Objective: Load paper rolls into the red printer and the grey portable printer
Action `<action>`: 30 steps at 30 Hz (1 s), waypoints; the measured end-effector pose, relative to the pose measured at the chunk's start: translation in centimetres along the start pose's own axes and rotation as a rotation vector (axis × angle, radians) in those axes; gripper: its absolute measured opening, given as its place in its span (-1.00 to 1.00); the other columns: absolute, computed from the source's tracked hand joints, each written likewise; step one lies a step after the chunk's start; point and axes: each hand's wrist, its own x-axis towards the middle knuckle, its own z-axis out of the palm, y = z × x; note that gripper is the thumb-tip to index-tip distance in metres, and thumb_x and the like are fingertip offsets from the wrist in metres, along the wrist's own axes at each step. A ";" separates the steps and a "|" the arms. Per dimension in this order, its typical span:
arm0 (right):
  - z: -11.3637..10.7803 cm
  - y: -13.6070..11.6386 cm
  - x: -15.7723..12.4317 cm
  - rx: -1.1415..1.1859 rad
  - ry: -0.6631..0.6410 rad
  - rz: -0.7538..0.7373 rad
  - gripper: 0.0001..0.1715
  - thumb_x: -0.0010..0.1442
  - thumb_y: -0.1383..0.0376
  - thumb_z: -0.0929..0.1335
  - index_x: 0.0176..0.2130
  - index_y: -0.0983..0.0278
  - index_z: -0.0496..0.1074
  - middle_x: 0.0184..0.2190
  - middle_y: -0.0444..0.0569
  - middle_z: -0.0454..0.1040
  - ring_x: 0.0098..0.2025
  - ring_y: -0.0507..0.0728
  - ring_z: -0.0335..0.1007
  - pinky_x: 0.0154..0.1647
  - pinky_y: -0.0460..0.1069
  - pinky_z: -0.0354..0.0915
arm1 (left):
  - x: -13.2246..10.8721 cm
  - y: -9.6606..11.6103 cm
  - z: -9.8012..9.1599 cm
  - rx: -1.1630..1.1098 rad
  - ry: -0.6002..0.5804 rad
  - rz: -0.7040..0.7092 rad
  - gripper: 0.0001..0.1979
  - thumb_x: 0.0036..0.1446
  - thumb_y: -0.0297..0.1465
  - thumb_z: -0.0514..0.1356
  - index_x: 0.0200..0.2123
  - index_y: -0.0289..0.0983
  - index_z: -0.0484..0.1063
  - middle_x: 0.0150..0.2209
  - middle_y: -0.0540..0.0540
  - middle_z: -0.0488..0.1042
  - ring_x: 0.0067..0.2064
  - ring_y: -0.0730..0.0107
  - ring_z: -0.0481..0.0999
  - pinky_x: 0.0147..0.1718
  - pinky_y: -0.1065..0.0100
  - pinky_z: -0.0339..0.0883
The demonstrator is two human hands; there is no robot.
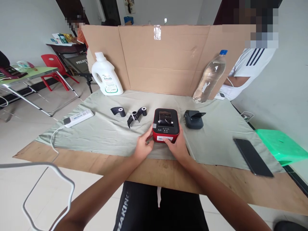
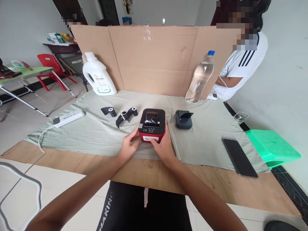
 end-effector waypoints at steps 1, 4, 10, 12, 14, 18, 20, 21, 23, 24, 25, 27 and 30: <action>0.0 0.0 0.0 0.005 0.002 0.001 0.08 0.14 0.17 0.45 0.46 0.22 -0.05 0.41 0.17 0.22 0.43 0.31 0.20 0.45 0.27 0.19 | 0.0 0.1 0.0 -0.014 0.011 -0.011 -0.17 0.04 -0.55 0.12 0.43 -0.16 0.21 0.37 -0.12 0.35 0.26 -0.01 0.52 0.07 0.10 0.60; -0.1 0.1 -0.1 -0.002 0.006 0.000 0.09 0.13 0.18 0.46 0.46 0.24 -0.04 0.41 0.19 0.22 0.43 0.31 0.18 0.46 0.26 0.17 | -0.1 0.5 0.1 -0.039 0.024 -0.040 -0.19 0.03 -0.55 0.13 0.40 -0.19 0.26 0.34 -0.12 0.40 0.23 0.02 0.55 0.06 0.15 0.60; 0.0 0.9 0.1 -0.110 0.040 -0.079 0.14 0.13 0.13 0.48 0.46 0.26 -0.08 0.42 0.25 0.13 0.47 0.33 0.06 0.46 0.31 0.12 | 0.4 0.6 0.1 0.193 0.157 0.212 -0.22 0.03 -0.60 0.09 0.36 -0.18 0.28 0.33 -0.17 0.40 0.27 0.09 0.47 0.11 0.13 0.52; -0.1 1.1 0.2 -0.142 0.060 -0.140 0.13 0.13 0.12 0.49 0.46 0.25 -0.07 0.42 0.26 0.11 0.48 0.34 0.03 0.46 0.34 0.11 | 0.6 0.6 -0.1 0.342 0.195 0.364 -0.29 0.00 -0.62 0.08 0.26 -0.20 0.37 0.22 -0.18 0.50 0.20 0.10 0.49 0.12 0.07 0.47; -0.3 1.2 0.4 -0.163 0.080 -0.185 0.09 0.15 0.10 0.48 0.45 0.25 -0.04 0.42 0.27 0.08 0.48 0.35 0.01 0.45 0.35 0.11 | 0.9 0.5 -0.2 0.426 0.183 0.457 -0.35 0.00 -0.64 0.06 0.19 -0.22 0.41 0.13 -0.17 0.54 0.14 0.13 0.51 0.11 0.07 0.43; -0.8 1.0 0.7 -0.210 0.089 -0.210 -0.06 0.16 0.07 0.47 0.37 0.25 0.12 0.41 0.30 0.05 0.47 0.40 0.02 0.41 0.37 0.17 | 1.4 0.6 -0.4 0.471 0.174 0.459 -0.36 -0.01 -0.65 0.04 0.16 -0.23 0.40 0.10 -0.17 0.55 0.07 0.17 0.53 0.06 0.14 0.42; -1.1 0.8 0.8 -0.247 0.085 -0.216 -0.13 0.15 0.05 0.48 0.31 0.25 0.20 0.39 0.31 0.09 0.45 0.43 0.06 0.38 0.37 0.19 | 1.8 0.6 -0.4 0.500 0.175 0.444 -0.38 -0.03 -0.65 0.04 0.13 -0.23 0.42 0.06 -0.16 0.57 0.04 0.17 0.53 0.06 0.15 0.39; -1.2 0.7 0.9 -0.267 0.088 -0.225 -0.15 0.14 0.05 0.48 0.29 0.26 0.23 0.37 0.32 0.11 0.43 0.44 0.08 0.37 0.38 0.20 | 2.0 0.6 -0.5 0.518 0.171 0.439 -0.39 -0.03 -0.64 0.04 0.12 -0.23 0.43 0.03 -0.15 0.58 0.02 0.16 0.54 0.06 0.16 0.38; -1.3 0.6 1.0 -0.303 0.097 -0.244 -0.18 0.13 0.03 0.48 0.26 0.26 0.26 0.35 0.33 0.15 0.41 0.45 0.12 0.36 0.39 0.20 | 2.4 0.7 -0.6 0.547 0.163 0.434 -0.41 -0.02 -0.64 0.03 0.09 -0.24 0.46 -0.02 -0.14 0.60 0.00 0.16 0.55 0.03 0.16 0.35; -1.4 0.6 1.1 -0.317 0.101 -0.252 -0.18 0.13 0.03 0.48 0.25 0.27 0.27 0.35 0.33 0.16 0.40 0.46 0.14 0.35 0.39 0.21 | 2.7 0.7 -0.6 0.558 0.165 0.431 -0.42 -0.02 -0.65 0.03 0.07 -0.24 0.47 -0.05 -0.13 0.60 -0.02 0.16 0.55 0.01 0.17 0.34; -1.4 0.6 1.1 -0.326 0.104 -0.259 -0.19 0.13 0.03 0.48 0.25 0.27 0.28 0.34 0.33 0.17 0.39 0.46 0.15 0.35 0.39 0.21 | 2.8 0.7 -0.6 0.567 0.172 0.427 -0.43 -0.01 -0.65 0.02 0.05 -0.24 0.49 -0.07 -0.12 0.61 -0.05 0.17 0.55 -0.02 0.17 0.32; -1.4 0.6 1.1 -0.338 0.104 -0.265 -0.19 0.14 0.03 0.47 0.26 0.26 0.27 0.34 0.32 0.20 0.37 0.45 0.17 0.34 0.38 0.23 | 3.2 0.7 -0.7 0.579 0.190 0.428 -0.45 0.00 -0.66 0.01 0.02 -0.23 0.52 -0.10 -0.10 0.63 -0.10 0.18 0.54 -0.06 0.19 0.30; -1.4 0.7 1.2 -0.353 0.105 -0.281 -0.19 0.15 0.05 0.46 0.27 0.27 0.27 0.32 0.31 0.24 0.35 0.44 0.20 0.34 0.37 0.23 | 3.5 0.6 -0.8 0.568 0.206 0.438 -0.45 0.00 -0.67 0.01 -0.01 -0.22 0.55 -0.15 -0.07 0.65 -0.15 0.21 0.53 -0.11 0.20 0.27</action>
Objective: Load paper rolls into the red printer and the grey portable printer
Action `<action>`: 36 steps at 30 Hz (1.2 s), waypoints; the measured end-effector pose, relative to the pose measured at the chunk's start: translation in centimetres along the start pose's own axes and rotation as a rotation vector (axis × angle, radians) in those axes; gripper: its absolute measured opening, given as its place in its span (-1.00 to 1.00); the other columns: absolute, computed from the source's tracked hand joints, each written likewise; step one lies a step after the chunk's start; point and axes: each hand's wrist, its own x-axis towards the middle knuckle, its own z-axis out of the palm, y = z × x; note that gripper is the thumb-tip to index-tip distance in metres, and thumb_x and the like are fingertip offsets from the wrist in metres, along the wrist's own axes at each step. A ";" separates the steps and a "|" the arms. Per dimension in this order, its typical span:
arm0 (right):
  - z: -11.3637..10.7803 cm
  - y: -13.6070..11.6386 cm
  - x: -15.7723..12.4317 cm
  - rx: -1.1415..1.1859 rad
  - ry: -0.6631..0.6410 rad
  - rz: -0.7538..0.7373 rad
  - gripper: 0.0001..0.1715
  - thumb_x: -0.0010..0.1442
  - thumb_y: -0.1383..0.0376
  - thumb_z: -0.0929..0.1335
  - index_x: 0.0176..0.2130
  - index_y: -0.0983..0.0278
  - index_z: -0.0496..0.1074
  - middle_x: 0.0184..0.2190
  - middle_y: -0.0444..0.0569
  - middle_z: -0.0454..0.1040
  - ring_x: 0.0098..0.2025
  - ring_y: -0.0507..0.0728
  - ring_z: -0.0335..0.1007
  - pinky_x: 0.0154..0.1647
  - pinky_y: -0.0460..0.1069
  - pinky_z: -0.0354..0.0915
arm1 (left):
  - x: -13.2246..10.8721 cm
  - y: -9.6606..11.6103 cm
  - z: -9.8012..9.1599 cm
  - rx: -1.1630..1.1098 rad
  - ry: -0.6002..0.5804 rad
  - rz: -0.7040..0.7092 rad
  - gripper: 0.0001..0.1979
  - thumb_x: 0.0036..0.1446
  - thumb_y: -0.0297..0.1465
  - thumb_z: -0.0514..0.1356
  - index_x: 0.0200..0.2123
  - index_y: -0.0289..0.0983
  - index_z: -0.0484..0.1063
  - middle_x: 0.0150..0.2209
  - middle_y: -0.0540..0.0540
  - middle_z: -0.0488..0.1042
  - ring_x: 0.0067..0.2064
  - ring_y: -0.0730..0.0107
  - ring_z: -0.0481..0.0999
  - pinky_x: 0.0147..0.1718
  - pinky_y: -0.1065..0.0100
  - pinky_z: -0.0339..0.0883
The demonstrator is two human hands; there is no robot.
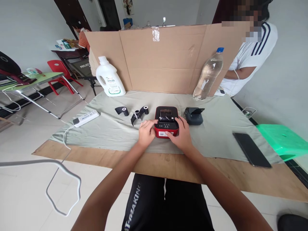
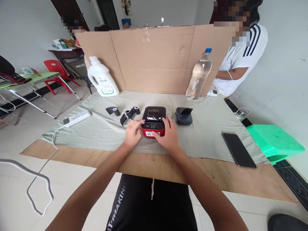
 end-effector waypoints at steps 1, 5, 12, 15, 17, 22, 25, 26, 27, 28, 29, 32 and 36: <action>0.0 0.0 0.0 -0.005 0.002 -0.009 -0.19 0.16 0.05 0.46 0.28 0.28 0.26 0.31 0.31 0.25 0.35 0.43 0.21 0.34 0.36 0.23 | 0.0 -0.1 0.0 -0.010 0.005 -0.003 -0.45 0.00 -0.68 0.00 -0.03 -0.21 0.56 -0.16 -0.06 0.65 -0.16 0.21 0.53 -0.11 0.21 0.26; -0.1 0.0 0.1 -0.016 0.013 -0.044 -0.19 0.18 0.06 0.45 0.29 0.32 0.26 0.29 0.33 0.29 0.34 0.42 0.23 0.35 0.34 0.23 | 0.1 -0.2 0.2 -0.075 0.026 -0.034 -0.49 0.07 -0.64 -0.01 -0.01 -0.21 0.56 -0.16 -0.07 0.65 -0.14 0.21 0.51 -0.06 0.19 0.26; -0.1 -0.1 0.2 0.011 0.003 -0.024 -0.18 0.17 0.03 0.46 0.28 0.30 0.28 0.30 0.33 0.28 0.34 0.43 0.24 0.35 0.36 0.24 | 0.5 -0.1 0.6 -0.167 -0.099 -0.052 -0.48 0.44 -0.18 -0.05 0.37 -0.21 0.25 0.29 -0.22 0.41 0.33 0.01 0.21 0.29 0.00 -0.01; -0.3 -0.1 0.2 0.030 -0.008 -0.023 -0.25 0.25 0.04 0.41 0.29 0.30 0.27 0.32 0.32 0.27 0.37 0.41 0.21 0.35 0.36 0.23 | 0.1 -0.1 0.7 -0.229 -0.100 0.020 -0.42 0.44 -0.09 -0.03 0.40 -0.21 0.18 0.23 -0.25 0.47 0.34 -0.01 0.21 0.30 -0.02 -0.05; -0.6 -0.1 0.3 0.045 -0.022 -0.042 -0.32 0.33 0.07 0.34 0.32 0.28 0.25 0.37 0.28 0.23 0.41 0.38 0.17 0.38 0.35 0.20 | -0.4 0.0 0.7 -0.273 -0.054 0.070 -0.38 0.43 -0.06 -0.03 0.42 -0.24 0.14 0.16 -0.28 0.52 0.29 -0.01 0.28 0.26 -0.01 0.01; -1.8 0.4 2.6 0.060 -0.064 -0.139 -0.34 0.47 0.11 0.15 0.43 0.30 0.15 0.47 0.21 0.14 0.47 0.28 0.08 0.46 0.29 0.09 | -1.2 -0.2 0.7 -0.294 -0.067 0.134 -0.42 0.43 -0.08 -0.02 0.38 -0.23 0.18 0.06 -0.26 0.58 0.15 0.02 0.46 0.18 0.00 0.11; -2.6 0.7 6.2 0.050 -0.116 -0.122 -0.31 0.50 0.06 0.07 0.42 0.32 0.19 0.44 0.20 0.21 0.47 0.27 0.10 0.48 0.27 0.04 | -1.2 -0.3 0.7 -0.301 -0.074 0.146 -0.46 0.43 -0.12 -0.02 0.36 -0.22 0.20 0.05 -0.24 0.59 0.10 0.05 0.51 0.16 0.02 0.12; -2.9 0.7 7.6 0.048 -0.141 -0.100 -0.29 0.50 0.05 0.05 0.41 0.32 0.23 0.42 0.20 0.25 0.46 0.27 0.12 0.48 0.26 0.03 | -1.2 -0.3 0.7 -0.306 -0.072 0.149 -0.47 0.42 -0.13 -0.02 0.35 -0.22 0.20 0.04 -0.24 0.60 0.09 0.06 0.52 0.16 0.02 0.12; -3.1 0.7 9.0 0.048 -0.168 -0.069 -0.28 0.49 0.03 0.04 0.40 0.32 0.26 0.40 0.19 0.28 0.46 0.27 0.13 0.48 0.26 0.02 | -1.1 -0.3 0.6 -0.311 -0.068 0.153 -0.47 0.42 -0.15 -0.01 0.35 -0.22 0.20 0.03 -0.24 0.60 0.09 0.06 0.53 0.16 0.03 0.12; -3.3 0.6 10.2 0.055 -0.202 -0.029 -0.27 0.49 0.02 0.03 0.38 0.32 0.28 0.39 0.18 0.30 0.46 0.27 0.14 0.47 0.25 0.03 | -1.1 -0.2 0.6 -0.317 -0.067 0.157 -0.48 0.42 -0.17 0.00 0.35 -0.22 0.20 0.03 -0.23 0.60 0.10 0.06 0.53 0.16 0.03 0.11; -3.5 0.4 11.2 0.062 -0.238 0.015 -0.26 0.49 0.00 0.03 0.38 0.31 0.30 0.39 0.17 0.31 0.46 0.27 0.14 0.46 0.23 0.05 | -1.1 -0.2 0.5 -0.322 -0.065 0.160 -0.49 0.42 -0.19 0.01 0.34 -0.21 0.20 0.03 -0.23 0.61 0.10 0.06 0.53 0.15 0.04 0.11; -4.2 -0.7 13.1 0.002 -0.295 0.122 -0.28 0.44 -0.03 0.13 0.34 0.30 0.35 0.35 0.17 0.36 0.39 0.34 0.24 0.37 0.23 0.18 | -1.2 -0.1 0.4 -0.323 -0.063 0.161 -0.51 0.41 -0.22 0.02 0.33 -0.20 0.21 0.02 -0.22 0.62 0.11 0.07 0.53 0.15 0.03 0.11; -5.1 -3.1 13.4 -0.192 -0.196 0.097 -0.55 0.35 0.14 0.25 0.00 0.30 0.59 0.01 0.18 0.59 0.05 0.33 0.48 0.06 0.14 0.35 | -1.2 0.0 0.3 -0.315 -0.060 0.153 -0.52 0.41 -0.20 0.02 0.31 -0.22 0.25 0.01 -0.23 0.63 0.11 0.05 0.54 0.16 0.01 0.13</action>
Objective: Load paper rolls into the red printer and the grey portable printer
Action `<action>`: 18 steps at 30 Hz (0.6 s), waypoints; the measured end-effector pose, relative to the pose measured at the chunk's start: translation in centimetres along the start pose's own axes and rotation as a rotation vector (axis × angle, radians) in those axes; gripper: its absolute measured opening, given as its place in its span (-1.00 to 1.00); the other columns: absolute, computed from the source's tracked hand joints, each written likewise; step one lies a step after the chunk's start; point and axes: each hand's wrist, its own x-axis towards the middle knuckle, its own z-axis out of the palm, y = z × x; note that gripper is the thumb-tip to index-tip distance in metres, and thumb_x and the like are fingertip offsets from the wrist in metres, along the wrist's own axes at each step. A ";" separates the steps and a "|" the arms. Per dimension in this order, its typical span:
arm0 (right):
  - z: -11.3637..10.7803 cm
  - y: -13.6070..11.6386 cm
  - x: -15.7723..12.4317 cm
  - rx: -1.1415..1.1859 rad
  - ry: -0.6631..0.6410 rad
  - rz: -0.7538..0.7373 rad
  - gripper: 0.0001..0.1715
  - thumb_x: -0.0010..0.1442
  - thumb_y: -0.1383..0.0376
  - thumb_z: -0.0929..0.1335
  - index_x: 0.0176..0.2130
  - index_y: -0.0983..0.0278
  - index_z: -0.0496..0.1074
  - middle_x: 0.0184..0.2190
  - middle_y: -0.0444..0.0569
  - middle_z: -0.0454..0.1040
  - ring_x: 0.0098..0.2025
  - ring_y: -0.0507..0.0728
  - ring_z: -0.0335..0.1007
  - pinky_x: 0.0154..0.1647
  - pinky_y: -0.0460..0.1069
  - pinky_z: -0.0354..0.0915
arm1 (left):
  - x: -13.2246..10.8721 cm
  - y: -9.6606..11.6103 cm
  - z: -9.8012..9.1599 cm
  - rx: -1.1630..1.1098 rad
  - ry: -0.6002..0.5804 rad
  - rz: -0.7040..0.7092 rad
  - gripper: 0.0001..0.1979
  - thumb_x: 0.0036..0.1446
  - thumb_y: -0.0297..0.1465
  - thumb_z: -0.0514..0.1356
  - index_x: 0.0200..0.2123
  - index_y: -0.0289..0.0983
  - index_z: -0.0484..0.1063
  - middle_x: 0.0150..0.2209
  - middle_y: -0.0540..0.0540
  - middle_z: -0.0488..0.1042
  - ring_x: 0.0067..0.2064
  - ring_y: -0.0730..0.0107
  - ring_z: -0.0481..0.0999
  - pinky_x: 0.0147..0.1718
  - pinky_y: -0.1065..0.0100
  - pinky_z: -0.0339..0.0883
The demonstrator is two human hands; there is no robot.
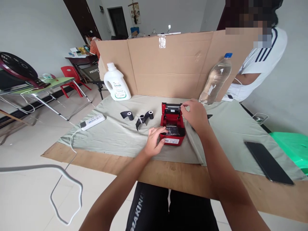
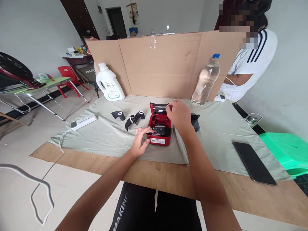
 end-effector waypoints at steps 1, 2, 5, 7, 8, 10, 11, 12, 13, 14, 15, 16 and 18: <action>-0.2 -0.6 0.0 -0.022 -0.038 -0.041 -0.61 0.35 0.18 0.25 -0.11 0.28 0.62 -0.13 0.15 0.61 -0.05 0.29 0.50 -0.02 0.11 0.35 | 0.0 0.0 0.0 0.000 0.003 0.003 -0.52 0.40 -0.20 0.02 0.30 -0.22 0.26 0.01 -0.23 0.63 0.11 0.05 0.53 0.16 0.00 0.14; -0.2 -1.1 0.0 -0.037 -0.124 -0.092 -0.65 0.34 0.22 0.26 -0.19 0.26 0.62 -0.25 0.10 0.60 -0.13 0.25 0.50 -0.10 0.07 0.35 | 0.1 0.1 0.0 0.002 0.006 0.007 -0.53 0.40 -0.21 0.03 0.30 -0.22 0.27 0.01 -0.23 0.63 0.12 0.04 0.53 0.16 0.00 0.16; 0.6 -2.1 0.6 -0.115 -0.489 -0.178 -0.78 0.25 0.31 0.34 -0.33 0.23 0.60 -0.44 -0.01 0.54 -0.32 0.16 0.47 -0.25 0.01 0.29 | 0.2 0.3 -0.2 0.017 0.015 0.024 -0.55 0.39 -0.23 0.04 0.27 -0.21 0.30 0.00 -0.22 0.64 0.14 0.03 0.51 0.15 0.00 0.18; 1.7 -2.4 1.1 -0.213 -0.641 -0.138 -0.82 0.18 0.38 0.37 -0.38 0.24 0.59 -0.47 -0.02 0.53 -0.38 0.14 0.45 -0.29 0.00 0.28 | 0.2 0.4 -0.3 0.027 0.021 0.039 -0.57 0.39 -0.24 0.04 0.26 -0.20 0.31 -0.01 -0.20 0.64 0.14 0.03 0.50 0.14 0.00 0.18; 2.3 -2.4 1.3 -0.255 -0.682 -0.111 -0.83 0.15 0.41 0.37 -0.40 0.24 0.58 -0.47 -0.02 0.54 -0.41 0.13 0.45 -0.31 0.00 0.28 | 0.3 0.4 -0.3 0.030 0.024 0.048 -0.57 0.39 -0.26 0.05 0.26 -0.19 0.31 -0.02 -0.19 0.65 0.13 0.04 0.50 0.13 0.01 0.18; 3.4 -2.5 1.7 -0.307 -0.720 -0.076 -0.84 0.09 0.46 0.39 -0.43 0.25 0.57 -0.46 0.00 0.55 -0.43 0.15 0.46 -0.34 0.01 0.29 | 0.2 0.5 -0.4 0.036 0.030 0.062 -0.58 0.39 -0.28 0.05 0.26 -0.18 0.31 -0.02 -0.17 0.65 0.12 0.05 0.50 0.13 0.01 0.17; 3.9 -2.5 1.8 -0.318 -0.725 -0.071 -0.84 0.06 0.47 0.40 -0.44 0.24 0.56 -0.45 0.02 0.57 -0.42 0.16 0.48 -0.34 0.02 0.30 | 0.2 0.5 -0.4 0.039 0.031 0.064 -0.59 0.39 -0.28 0.05 0.25 -0.18 0.31 -0.03 -0.17 0.66 0.11 0.06 0.50 0.14 0.01 0.17; 4.3 -2.5 1.9 -0.323 -0.726 -0.071 -0.84 0.04 0.48 0.40 -0.44 0.24 0.56 -0.42 0.04 0.58 -0.39 0.19 0.51 -0.33 0.03 0.31 | 0.2 0.5 -0.5 0.044 0.030 0.062 -0.59 0.39 -0.28 0.05 0.25 -0.18 0.32 -0.03 -0.18 0.66 0.11 0.06 0.50 0.14 0.01 0.17; 4.7 -2.5 2.0 -0.331 -0.724 -0.068 -0.83 0.02 0.49 0.41 -0.44 0.24 0.55 -0.40 0.06 0.59 -0.35 0.22 0.53 -0.31 0.04 0.32 | 0.2 0.5 -0.5 0.050 0.026 0.056 -0.60 0.39 -0.27 0.04 0.24 -0.18 0.34 -0.04 -0.18 0.66 0.11 0.06 0.50 0.14 0.00 0.17; 4.9 -2.6 2.1 -0.338 -0.721 -0.065 -0.84 0.01 0.50 0.42 -0.45 0.24 0.54 -0.37 0.08 0.60 -0.31 0.25 0.54 -0.30 0.05 0.33 | 0.2 0.5 -0.5 0.056 0.021 0.045 -0.60 0.39 -0.26 0.04 0.22 -0.19 0.35 -0.04 -0.19 0.66 0.10 0.05 0.51 0.14 0.00 0.18; 5.1 -2.6 2.1 -0.344 -0.716 -0.062 -0.84 0.00 0.50 0.42 -0.46 0.24 0.52 -0.36 0.09 0.60 -0.29 0.27 0.55 -0.29 0.06 0.33 | 0.1 0.5 -0.6 0.059 0.018 0.033 -0.60 0.40 -0.24 0.03 0.21 -0.19 0.36 -0.05 -0.19 0.65 0.10 0.05 0.51 0.15 0.00 0.19; 5.1 -2.5 2.1 -0.347 -0.713 -0.059 -0.84 0.00 0.50 0.43 -0.46 0.23 0.51 -0.36 0.09 0.59 -0.28 0.28 0.55 -0.29 0.06 0.33 | 0.1 0.4 -0.6 0.061 0.020 0.024 -0.61 0.40 -0.23 0.03 0.20 -0.19 0.37 -0.04 -0.20 0.65 0.10 0.05 0.50 0.15 0.00 0.20; 4.7 -2.3 2.1 -0.334 -0.707 -0.063 -0.84 -0.01 0.49 0.44 -0.47 0.23 0.48 -0.38 0.07 0.57 -0.34 0.25 0.52 -0.33 0.05 0.30 | 0.1 0.3 -0.7 0.052 0.051 0.012 -0.62 0.40 -0.21 0.03 0.18 -0.19 0.38 0.00 -0.22 0.62 0.12 0.06 0.49 0.15 0.00 0.22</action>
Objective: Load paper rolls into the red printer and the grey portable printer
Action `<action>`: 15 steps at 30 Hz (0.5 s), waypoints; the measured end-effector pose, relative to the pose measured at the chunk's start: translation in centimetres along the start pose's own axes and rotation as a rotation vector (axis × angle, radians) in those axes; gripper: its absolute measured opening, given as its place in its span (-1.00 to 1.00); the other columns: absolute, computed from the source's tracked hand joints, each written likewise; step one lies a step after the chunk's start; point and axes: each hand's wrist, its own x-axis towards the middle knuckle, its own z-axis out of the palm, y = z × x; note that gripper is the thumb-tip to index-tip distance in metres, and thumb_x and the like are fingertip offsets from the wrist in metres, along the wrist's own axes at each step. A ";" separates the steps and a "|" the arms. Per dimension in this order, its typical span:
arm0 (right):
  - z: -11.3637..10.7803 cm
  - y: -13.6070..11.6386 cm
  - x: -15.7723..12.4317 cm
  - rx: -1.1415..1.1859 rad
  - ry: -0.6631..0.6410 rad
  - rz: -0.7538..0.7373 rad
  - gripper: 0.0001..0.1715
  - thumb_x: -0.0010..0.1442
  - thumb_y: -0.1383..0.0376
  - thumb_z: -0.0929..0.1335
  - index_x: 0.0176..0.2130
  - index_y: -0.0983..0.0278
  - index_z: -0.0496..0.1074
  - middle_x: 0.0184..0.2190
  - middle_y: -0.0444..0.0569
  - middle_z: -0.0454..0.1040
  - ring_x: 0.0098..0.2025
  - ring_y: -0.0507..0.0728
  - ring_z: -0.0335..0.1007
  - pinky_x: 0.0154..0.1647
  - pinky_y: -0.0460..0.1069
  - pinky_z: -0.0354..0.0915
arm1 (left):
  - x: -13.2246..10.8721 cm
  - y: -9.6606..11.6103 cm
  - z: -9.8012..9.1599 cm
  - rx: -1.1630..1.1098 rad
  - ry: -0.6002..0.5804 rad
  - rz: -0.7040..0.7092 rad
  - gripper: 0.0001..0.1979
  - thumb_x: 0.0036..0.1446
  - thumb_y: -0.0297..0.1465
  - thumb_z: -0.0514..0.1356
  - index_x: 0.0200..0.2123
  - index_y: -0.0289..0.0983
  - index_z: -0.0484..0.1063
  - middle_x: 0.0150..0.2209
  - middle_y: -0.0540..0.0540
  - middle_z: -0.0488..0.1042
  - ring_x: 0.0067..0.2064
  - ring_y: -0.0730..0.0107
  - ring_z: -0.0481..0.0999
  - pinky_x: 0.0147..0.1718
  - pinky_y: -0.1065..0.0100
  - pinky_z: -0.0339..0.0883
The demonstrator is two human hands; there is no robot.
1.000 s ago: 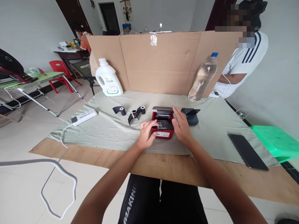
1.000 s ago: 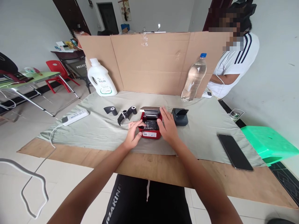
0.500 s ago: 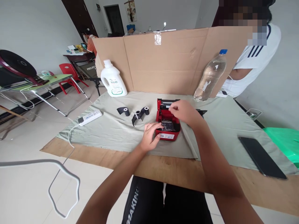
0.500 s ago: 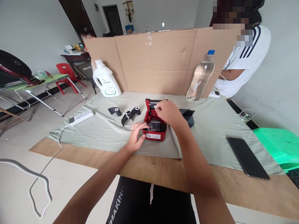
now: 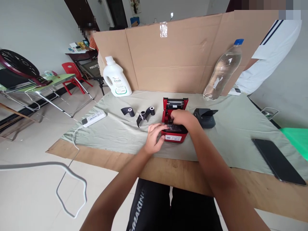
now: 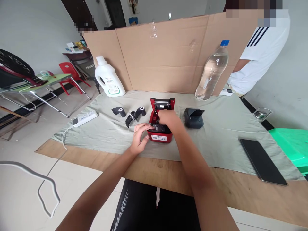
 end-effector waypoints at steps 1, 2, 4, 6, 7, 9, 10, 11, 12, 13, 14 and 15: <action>-0.2 0.2 -0.3 0.010 0.009 -0.014 -0.85 0.01 0.48 0.44 -0.45 0.23 0.47 -0.39 0.05 0.55 -0.38 0.22 0.50 -0.35 0.04 0.29 | 0.0 -0.1 -0.1 -0.009 0.030 -0.016 -0.63 0.40 -0.21 0.05 0.17 -0.19 0.39 0.02 -0.23 0.60 0.13 0.07 0.48 0.16 0.00 0.23; -0.3 0.4 -0.8 0.024 0.030 -0.040 -0.85 0.03 0.47 0.44 -0.43 0.23 0.46 -0.39 0.03 0.54 -0.40 0.20 0.47 -0.37 0.03 0.26 | 0.1 -0.2 -0.1 -0.024 0.073 -0.046 -0.64 0.40 -0.21 0.07 0.16 -0.19 0.39 0.04 -0.24 0.58 0.14 0.08 0.48 0.17 0.01 0.24; -0.7 0.7 -2.0 0.055 0.107 -0.121 -0.86 0.07 0.46 0.42 -0.37 0.22 0.44 -0.35 0.02 0.53 -0.38 0.17 0.43 -0.37 0.02 0.23 | 0.3 -0.6 -0.1 -0.087 0.181 -0.162 -0.65 0.38 -0.18 0.13 0.13 -0.19 0.39 0.04 -0.23 0.55 0.10 0.14 0.50 0.15 0.05 0.30; -1.0 0.5 -3.4 0.080 0.209 -0.220 -0.86 0.13 0.46 0.39 -0.31 0.23 0.42 -0.26 0.03 0.52 -0.31 0.18 0.42 -0.33 0.02 0.21 | 0.6 -0.9 -0.1 -0.209 0.266 -0.320 -0.64 0.36 -0.13 0.18 0.11 -0.18 0.39 -0.03 -0.19 0.54 -0.01 0.23 0.54 0.07 0.13 0.39; -1.1 0.2 -4.0 0.088 0.253 -0.267 -0.86 0.15 0.46 0.37 -0.29 0.23 0.41 -0.22 0.04 0.51 -0.26 0.19 0.42 -0.31 0.02 0.21 | 0.8 -1.1 -0.1 -0.287 0.278 -0.389 -0.62 0.35 -0.10 0.19 0.09 -0.18 0.39 -0.08 -0.16 0.54 -0.08 0.28 0.55 0.00 0.18 0.42; -1.3 -0.6 -4.9 0.096 0.310 -0.349 -0.86 0.19 0.47 0.34 -0.25 0.24 0.40 -0.14 0.06 0.49 -0.15 0.22 0.42 -0.25 0.03 0.23 | 1.1 -1.4 -0.1 -0.436 0.239 -0.473 -0.57 0.32 -0.01 0.19 0.05 -0.19 0.42 -0.17 -0.11 0.55 -0.22 0.35 0.55 -0.13 0.24 0.44; -1.4 -1.0 -5.2 0.102 0.323 -0.387 -0.85 0.20 0.48 0.33 -0.23 0.25 0.40 -0.11 0.07 0.47 -0.09 0.24 0.41 -0.21 0.04 0.24 | 1.2 -1.5 -0.1 -0.490 0.213 -0.490 -0.55 0.31 0.02 0.19 0.04 -0.19 0.44 -0.21 -0.10 0.55 -0.27 0.36 0.54 -0.18 0.26 0.43; -1.5 -1.4 -5.5 0.115 0.331 -0.421 -0.84 0.21 0.48 0.31 -0.22 0.25 0.40 -0.10 0.08 0.46 -0.04 0.25 0.40 -0.18 0.04 0.25 | 1.4 -1.6 -0.2 -0.522 0.198 -0.493 -0.52 0.29 0.05 0.20 0.03 -0.19 0.46 -0.24 -0.09 0.55 -0.30 0.37 0.53 -0.22 0.27 0.42; -1.6 -1.8 -5.6 0.136 0.338 -0.454 -0.83 0.22 0.48 0.31 -0.20 0.25 0.39 -0.09 0.08 0.45 0.00 0.25 0.38 -0.15 0.05 0.26 | 1.4 -1.6 -0.4 -0.531 0.203 -0.490 -0.51 0.27 0.06 0.21 0.02 -0.19 0.48 -0.26 -0.07 0.55 -0.32 0.37 0.52 -0.23 0.28 0.41; -1.7 -2.0 -5.7 0.166 0.345 -0.484 -0.82 0.23 0.48 0.30 -0.18 0.25 0.39 -0.08 0.07 0.45 0.02 0.26 0.37 -0.11 0.05 0.26 | 1.4 -1.7 -0.5 -0.523 0.225 -0.482 -0.51 0.25 0.07 0.23 0.01 -0.20 0.50 -0.29 -0.06 0.54 -0.32 0.36 0.52 -0.23 0.28 0.40; -1.9 -2.2 -5.8 0.201 0.355 -0.512 -0.82 0.24 0.47 0.30 -0.17 0.24 0.39 -0.08 0.06 0.44 0.04 0.26 0.36 -0.08 0.06 0.26 | 1.4 -1.7 -0.7 -0.501 0.255 -0.473 -0.51 0.24 0.07 0.24 -0.01 -0.20 0.53 -0.30 -0.06 0.54 -0.30 0.35 0.52 -0.20 0.28 0.40; -2.0 -2.3 -5.8 0.238 0.364 -0.540 -0.83 0.25 0.45 0.29 -0.16 0.24 0.39 -0.07 0.05 0.44 0.05 0.25 0.35 -0.04 0.07 0.26 | 1.3 -1.7 -0.8 -0.476 0.281 -0.465 -0.51 0.23 0.07 0.25 -0.02 -0.20 0.55 -0.31 -0.06 0.53 -0.27 0.33 0.52 -0.18 0.27 0.41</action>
